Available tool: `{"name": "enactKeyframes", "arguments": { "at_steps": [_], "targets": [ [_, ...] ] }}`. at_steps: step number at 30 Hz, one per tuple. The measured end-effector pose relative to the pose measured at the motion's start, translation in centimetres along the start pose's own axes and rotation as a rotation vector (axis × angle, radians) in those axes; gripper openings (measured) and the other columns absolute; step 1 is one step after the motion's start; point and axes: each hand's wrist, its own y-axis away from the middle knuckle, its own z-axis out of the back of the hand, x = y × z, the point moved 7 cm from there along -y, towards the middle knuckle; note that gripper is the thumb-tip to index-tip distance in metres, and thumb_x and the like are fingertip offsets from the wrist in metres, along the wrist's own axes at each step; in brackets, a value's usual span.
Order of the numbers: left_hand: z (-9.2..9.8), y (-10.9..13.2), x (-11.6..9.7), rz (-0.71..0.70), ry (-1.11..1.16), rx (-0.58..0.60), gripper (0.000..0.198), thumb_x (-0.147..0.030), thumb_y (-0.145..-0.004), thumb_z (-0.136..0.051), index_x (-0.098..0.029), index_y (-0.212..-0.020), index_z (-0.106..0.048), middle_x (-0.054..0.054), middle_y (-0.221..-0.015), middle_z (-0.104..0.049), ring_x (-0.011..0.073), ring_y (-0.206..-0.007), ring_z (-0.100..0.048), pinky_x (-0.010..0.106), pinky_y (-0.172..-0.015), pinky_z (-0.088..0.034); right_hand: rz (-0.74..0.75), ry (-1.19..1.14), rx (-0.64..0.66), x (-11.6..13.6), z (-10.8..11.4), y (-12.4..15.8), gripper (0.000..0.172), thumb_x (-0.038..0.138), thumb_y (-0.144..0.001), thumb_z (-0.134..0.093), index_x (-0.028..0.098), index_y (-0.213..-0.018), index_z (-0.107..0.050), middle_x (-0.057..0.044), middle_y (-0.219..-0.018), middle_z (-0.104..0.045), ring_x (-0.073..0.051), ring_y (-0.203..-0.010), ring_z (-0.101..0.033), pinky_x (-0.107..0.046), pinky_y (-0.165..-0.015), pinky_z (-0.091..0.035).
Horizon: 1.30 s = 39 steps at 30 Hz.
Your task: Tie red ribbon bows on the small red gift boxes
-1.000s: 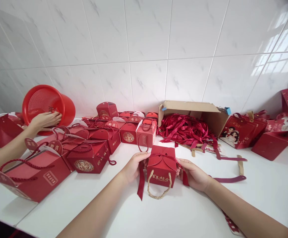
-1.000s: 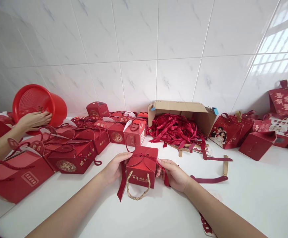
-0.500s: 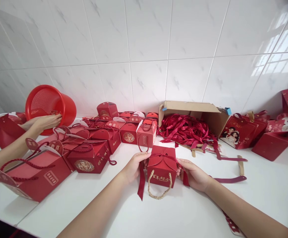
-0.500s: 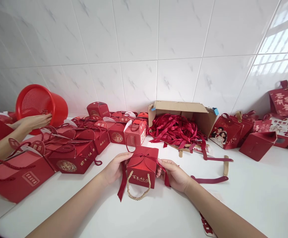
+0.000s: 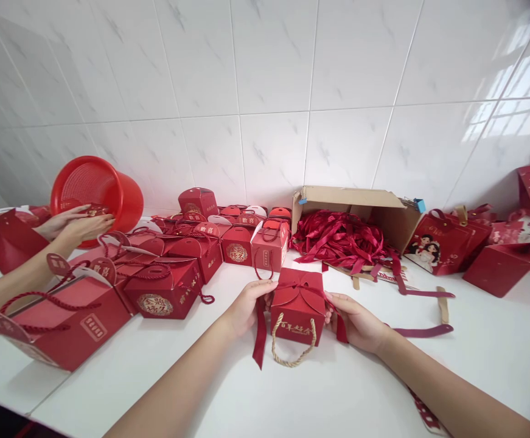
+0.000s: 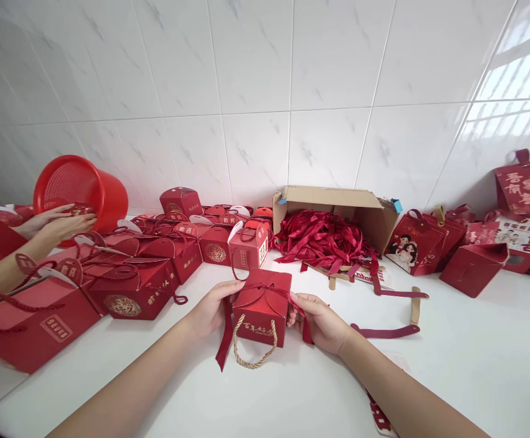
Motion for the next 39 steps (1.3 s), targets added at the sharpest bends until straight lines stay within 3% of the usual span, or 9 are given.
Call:
{"name": "enactKeyframes", "arguments": {
  "at_steps": [15,39],
  "targets": [
    [-0.24,0.19,-0.24,-0.002,-0.022,0.021,0.022,-0.033,-0.092,-0.056,-0.012,-0.096,-0.061,0.001,-0.084,-0.063,0.0107,-0.067,-0.060,0.026,-0.060,-0.052,-0.003,-0.001,-0.009,0.05,-0.04,0.04,0.035,0.044,-0.072,-0.078,0.016,-0.057,-0.063,0.000,-0.056,-0.061,-0.011,-0.057,-0.053,-0.026,-0.064,-0.040],
    [0.02,0.07,-0.04,0.010,-0.007,-0.006,0.024,-0.033,-0.091,-0.057,-0.013,-0.103,-0.061,0.004,-0.093,-0.064,0.0129,-0.074,-0.062,0.029,-0.064,-0.054,-0.002,0.003,-0.010,-0.09,0.20,-0.08,0.034,0.043,-0.074,-0.076,0.016,-0.058,-0.064,0.000,-0.056,-0.062,-0.011,-0.057,-0.052,-0.026,-0.062,-0.039]
  ]
}}
